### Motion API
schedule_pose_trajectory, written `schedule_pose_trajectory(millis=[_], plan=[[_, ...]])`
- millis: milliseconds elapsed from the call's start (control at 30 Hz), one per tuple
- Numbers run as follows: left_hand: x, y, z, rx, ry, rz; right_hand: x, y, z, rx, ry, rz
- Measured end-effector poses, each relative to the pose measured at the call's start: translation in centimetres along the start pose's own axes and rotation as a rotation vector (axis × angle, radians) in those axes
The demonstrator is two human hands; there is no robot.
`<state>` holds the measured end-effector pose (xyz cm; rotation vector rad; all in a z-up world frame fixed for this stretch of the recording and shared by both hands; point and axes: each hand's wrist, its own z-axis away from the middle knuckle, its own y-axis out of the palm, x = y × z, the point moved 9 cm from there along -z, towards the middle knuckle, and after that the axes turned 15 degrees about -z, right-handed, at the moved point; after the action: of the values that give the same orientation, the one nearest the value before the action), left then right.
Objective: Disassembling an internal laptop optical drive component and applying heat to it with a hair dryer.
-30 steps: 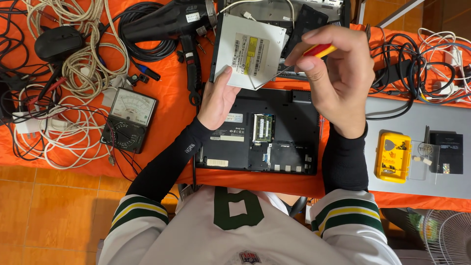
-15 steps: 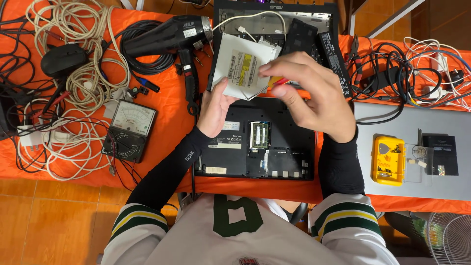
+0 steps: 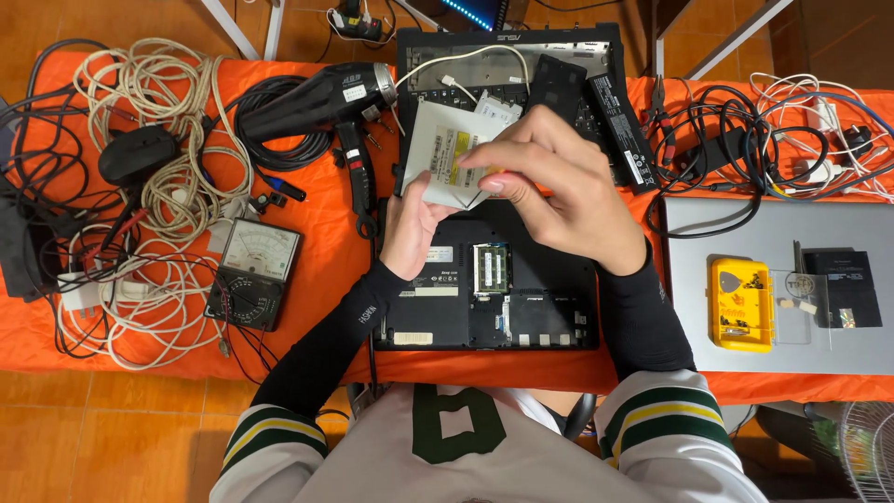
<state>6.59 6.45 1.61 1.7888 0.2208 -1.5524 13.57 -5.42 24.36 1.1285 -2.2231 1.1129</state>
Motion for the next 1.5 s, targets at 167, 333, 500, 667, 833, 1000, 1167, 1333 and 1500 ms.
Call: schedule_pose_trajectory(millis=[167, 333, 500, 667, 833, 1000, 1167, 1333, 1500], plan=[[0.3, 0.0, 0.0, -0.011, -0.015, 0.016, 0.7, 0.2, -0.2, 0.041, -0.027, -0.045], [0.9, -0.2, -0.2, -0.005, -0.027, 0.041, 1.5, 0.0, -0.4, 0.117, -0.059, -0.023], [1.0, -0.1, -0.1, 0.012, -0.043, 0.075, 2.7, 0.0, -1.0, 0.126, -0.141, -0.007], [0.8, -0.1, 0.0, 0.005, -0.021, 0.084, 1.7, 0.0, -0.1, 0.115, -0.095, -0.011], [1.2, -0.4, -0.1, 0.016, -0.009, 0.111, 2.0, -0.2, -0.2, 0.139, -0.112, -0.017], [1.5, -0.3, 0.1, 0.027, -0.036, 0.094, 2.3, -0.3, -0.4, 0.130, -0.132, 0.041], [1.0, -0.5, 0.1, 0.002, -0.001, 0.082, 2.2, -0.3, -0.3, 0.125, -0.135, 0.063], [1.2, -0.8, -0.1, -0.012, 0.031, 0.089, 2.6, -0.4, -0.3, 0.129, -0.132, 0.041], [1.2, -0.8, 0.0, -0.002, 0.035, 0.083, 2.4, -0.4, -0.4, 0.152, -0.124, 0.053]])
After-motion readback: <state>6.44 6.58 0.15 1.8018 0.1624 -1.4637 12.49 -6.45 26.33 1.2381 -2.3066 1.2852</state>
